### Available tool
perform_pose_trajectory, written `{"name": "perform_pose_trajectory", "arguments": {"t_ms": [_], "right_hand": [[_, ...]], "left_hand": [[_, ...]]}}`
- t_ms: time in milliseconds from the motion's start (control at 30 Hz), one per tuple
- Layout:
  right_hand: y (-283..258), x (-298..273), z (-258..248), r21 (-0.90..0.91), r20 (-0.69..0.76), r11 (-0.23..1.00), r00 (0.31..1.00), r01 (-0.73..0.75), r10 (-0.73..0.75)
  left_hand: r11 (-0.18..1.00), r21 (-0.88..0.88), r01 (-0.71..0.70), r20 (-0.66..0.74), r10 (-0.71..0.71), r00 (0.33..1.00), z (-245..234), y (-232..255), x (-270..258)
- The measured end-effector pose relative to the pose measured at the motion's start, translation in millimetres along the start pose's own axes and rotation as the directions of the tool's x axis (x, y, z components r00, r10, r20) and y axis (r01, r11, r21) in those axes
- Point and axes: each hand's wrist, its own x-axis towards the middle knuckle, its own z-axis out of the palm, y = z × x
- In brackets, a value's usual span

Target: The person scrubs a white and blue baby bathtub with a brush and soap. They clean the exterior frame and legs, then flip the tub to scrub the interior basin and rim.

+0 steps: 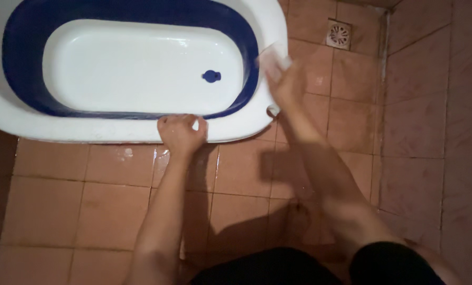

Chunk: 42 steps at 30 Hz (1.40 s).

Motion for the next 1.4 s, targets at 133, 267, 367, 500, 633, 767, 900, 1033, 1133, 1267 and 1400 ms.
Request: {"name": "perform_pose_trajectory", "arguments": {"t_ms": [133,267,367,500,633,767,900,1033,1133,1267,1400], "right_hand": [[-2.1,-8.0,-8.9,0.283,0.293,0.937,0.912,0.203,-0.286],[14.0,24.4,-12.6,0.071,0.122,0.997,0.992,0.018,-0.027],[15.6,27.0,-7.8,0.12,0.082,0.99,0.995,-0.067,0.058],[12.0,-1.3,1.3,0.307,0.361,0.939,0.894,0.153,-0.264],[21.4,8.1,11.5,-0.05,0.237,0.995,0.968,0.092,-0.077],[48.9,43.1,10.2,-0.002,-0.075,0.999,0.996,0.049,-0.049],[77.6,9.1,1.9,0.38,0.01,0.895,0.967,0.232,-0.255],[100.5,11.9,-0.4,-0.039,0.081,0.662,0.663,0.748,-0.744],[106.0,46.7,12.9,-0.226,-0.016,0.812,0.832,0.538,-0.555],[87.1,69.7,35.5,0.024,0.038,0.951,0.951,0.307,-0.308],[75.5,75.5,18.9,0.017,0.357,0.809,0.752,0.588,-0.554]], "left_hand": [[0.997,0.071,0.023,-0.033,-0.021,0.999,-3.8,-3.9,-2.1],[0.996,0.066,0.057,-0.021,-0.055,0.998,-3.3,-4.0,-6.1],[0.992,0.115,0.056,-0.039,-0.052,0.998,-1.1,-4.6,-3.2],[0.996,0.078,0.051,0.138,-0.062,0.988,5.1,0.8,-6.0],[0.991,0.097,0.091,0.334,-0.119,0.935,4.9,8.5,-13.1],[0.988,0.129,0.082,0.215,-0.109,0.97,-5.7,18.3,-18.3],[0.98,0.145,0.137,0.396,-0.184,0.9,-13.5,27.1,-11.2],[0.996,0.09,-0.016,0.694,-0.051,0.718,-7.0,60.6,2.6],[0.992,-0.035,-0.117,0.731,0.106,0.674,-4.3,76.8,6.8],[0.993,-0.014,-0.116,0.79,0.082,0.607,-9.1,74.0,6.7],[0.992,-0.016,-0.123,0.788,0.088,0.609,-13.2,80.3,7.1]]}}
